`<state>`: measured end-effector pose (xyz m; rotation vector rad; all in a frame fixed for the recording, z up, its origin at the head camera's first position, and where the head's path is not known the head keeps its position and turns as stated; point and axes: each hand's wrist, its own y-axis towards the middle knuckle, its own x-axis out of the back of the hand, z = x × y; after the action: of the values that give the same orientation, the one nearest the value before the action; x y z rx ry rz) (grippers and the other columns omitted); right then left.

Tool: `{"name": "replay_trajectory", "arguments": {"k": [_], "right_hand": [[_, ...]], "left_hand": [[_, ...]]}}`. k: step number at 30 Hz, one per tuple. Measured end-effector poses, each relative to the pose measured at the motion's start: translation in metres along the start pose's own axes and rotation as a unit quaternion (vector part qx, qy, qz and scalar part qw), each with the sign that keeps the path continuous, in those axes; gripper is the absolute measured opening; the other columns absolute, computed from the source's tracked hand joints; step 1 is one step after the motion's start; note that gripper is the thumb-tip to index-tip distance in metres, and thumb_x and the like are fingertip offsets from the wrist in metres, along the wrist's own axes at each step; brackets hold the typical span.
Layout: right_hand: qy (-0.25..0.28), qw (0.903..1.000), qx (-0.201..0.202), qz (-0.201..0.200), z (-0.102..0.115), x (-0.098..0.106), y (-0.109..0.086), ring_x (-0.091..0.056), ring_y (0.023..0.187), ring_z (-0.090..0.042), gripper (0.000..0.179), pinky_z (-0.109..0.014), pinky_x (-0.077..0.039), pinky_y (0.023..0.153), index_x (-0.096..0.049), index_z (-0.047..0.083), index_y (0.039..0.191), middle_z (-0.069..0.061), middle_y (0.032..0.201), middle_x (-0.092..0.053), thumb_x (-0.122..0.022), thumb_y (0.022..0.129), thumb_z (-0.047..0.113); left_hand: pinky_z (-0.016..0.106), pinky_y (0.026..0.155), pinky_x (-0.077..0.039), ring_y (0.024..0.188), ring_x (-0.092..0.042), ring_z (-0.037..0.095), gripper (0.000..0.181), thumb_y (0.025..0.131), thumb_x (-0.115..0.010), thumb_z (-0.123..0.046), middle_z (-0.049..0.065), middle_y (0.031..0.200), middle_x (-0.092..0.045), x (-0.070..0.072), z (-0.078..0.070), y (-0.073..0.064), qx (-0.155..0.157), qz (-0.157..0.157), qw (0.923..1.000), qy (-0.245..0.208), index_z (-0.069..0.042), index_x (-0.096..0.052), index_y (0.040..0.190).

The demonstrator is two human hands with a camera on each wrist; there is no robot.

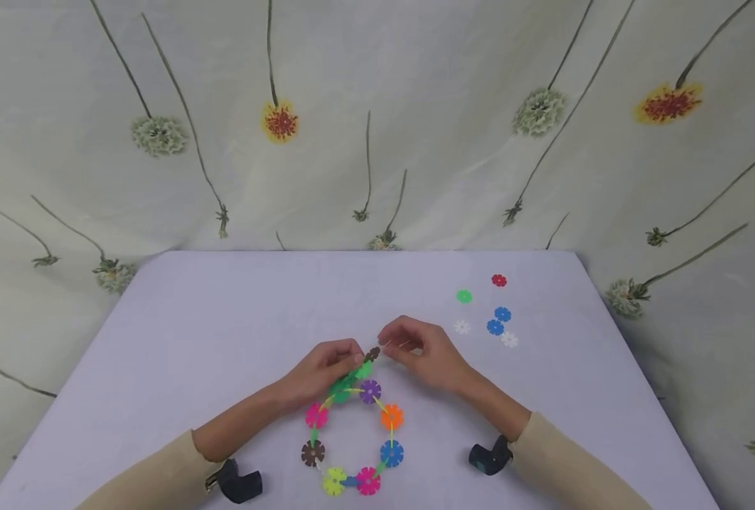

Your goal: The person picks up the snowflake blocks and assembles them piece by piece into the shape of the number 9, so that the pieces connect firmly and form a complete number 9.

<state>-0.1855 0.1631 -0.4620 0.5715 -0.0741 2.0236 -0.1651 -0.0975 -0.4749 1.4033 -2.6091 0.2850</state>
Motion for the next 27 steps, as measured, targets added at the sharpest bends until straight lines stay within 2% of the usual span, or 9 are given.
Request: {"name": "replay_trajectory", "arguments": {"k": [3, 6, 11, 16, 21, 27], "right_hand": [[-0.049, 0.9983, -0.019, -0.024, -0.007, 0.013, 0.004, -0.073, 0.104, -0.015, 0.017, -0.028, -0.06, 0.09, -0.075, 0.014, 0.119, -0.005, 0.114, -0.079, -0.075, 0.101, 0.017], [-0.087, 0.9944, -0.04, -0.044, -0.017, 0.028, 0.008, -0.07, 0.102, -0.016, 0.018, -0.026, -0.058, 0.089, -0.075, 0.011, 0.118, -0.006, 0.114, -0.079, -0.075, 0.101, 0.017], [-0.142, 0.9825, -0.085, -0.085, -0.039, 0.05, 0.012, -0.067, 0.1, -0.018, 0.017, -0.023, -0.054, 0.085, -0.075, 0.013, 0.117, -0.003, 0.113, -0.078, -0.076, 0.1, 0.018], [-0.183, 0.968, -0.122, -0.121, -0.057, 0.069, 0.013, -0.064, 0.102, -0.025, 0.022, -0.032, -0.053, 0.088, -0.073, 0.01, 0.119, -0.01, 0.114, -0.074, -0.076, 0.099, 0.017], [-0.242, 0.9475, -0.145, -0.15, -0.063, 0.087, 0.014, -0.061, 0.1, -0.031, 0.022, -0.04, -0.048, 0.088, -0.072, 0.006, 0.118, -0.014, 0.113, -0.068, -0.072, 0.1, 0.018], [-0.289, 0.9301, -0.182, -0.136, -0.066, 0.105, 0.019, -0.059, 0.11, -0.038, 0.031, -0.053, -0.049, 0.097, -0.069, 0.001, 0.122, -0.021, 0.121, -0.063, -0.067, 0.101, 0.023]], "left_hand": [[0.02, 0.077, -0.045, 0.082, -0.053, 0.009, 0.024, 0.113, -0.054, -0.022, -0.001, 0.089, -0.056, 0.002, 0.0, -0.001, 0.003, -0.007, 0.9999, -0.007, -0.003, -0.067, 0.111], [0.019, 0.076, -0.045, 0.082, -0.052, 0.009, 0.025, 0.114, -0.052, -0.023, -0.002, 0.089, -0.055, 0.002, 0.0, -0.002, 0.01, -0.007, 0.9998, -0.018, -0.002, -0.066, 0.111], [0.019, 0.076, -0.044, 0.083, -0.051, 0.009, 0.027, 0.115, -0.051, -0.023, -0.001, 0.088, -0.053, 0.003, 0.003, -0.003, 0.008, -0.002, 0.9997, -0.025, -0.001, -0.065, 0.111], [0.02, 0.076, -0.043, 0.083, -0.05, 0.009, 0.027, 0.115, -0.051, -0.025, -0.001, 0.088, -0.051, 0.003, 0.004, -0.004, 0.01, -0.006, 0.9997, -0.02, -0.001, -0.065, 0.11], [0.019, 0.075, -0.043, 0.081, -0.049, 0.009, 0.027, 0.115, -0.051, -0.024, -0.002, 0.086, -0.05, 0.003, 0.004, -0.004, 0.016, -0.007, 0.9997, -0.018, -0.001, -0.064, 0.109], [0.019, 0.075, -0.043, 0.08, -0.049, 0.007, 0.027, 0.114, -0.052, -0.023, -0.002, 0.085, -0.051, 0.004, 0.005, -0.003, 0.016, -0.005, 0.9998, -0.009, 0.0, -0.065, 0.109]]}}
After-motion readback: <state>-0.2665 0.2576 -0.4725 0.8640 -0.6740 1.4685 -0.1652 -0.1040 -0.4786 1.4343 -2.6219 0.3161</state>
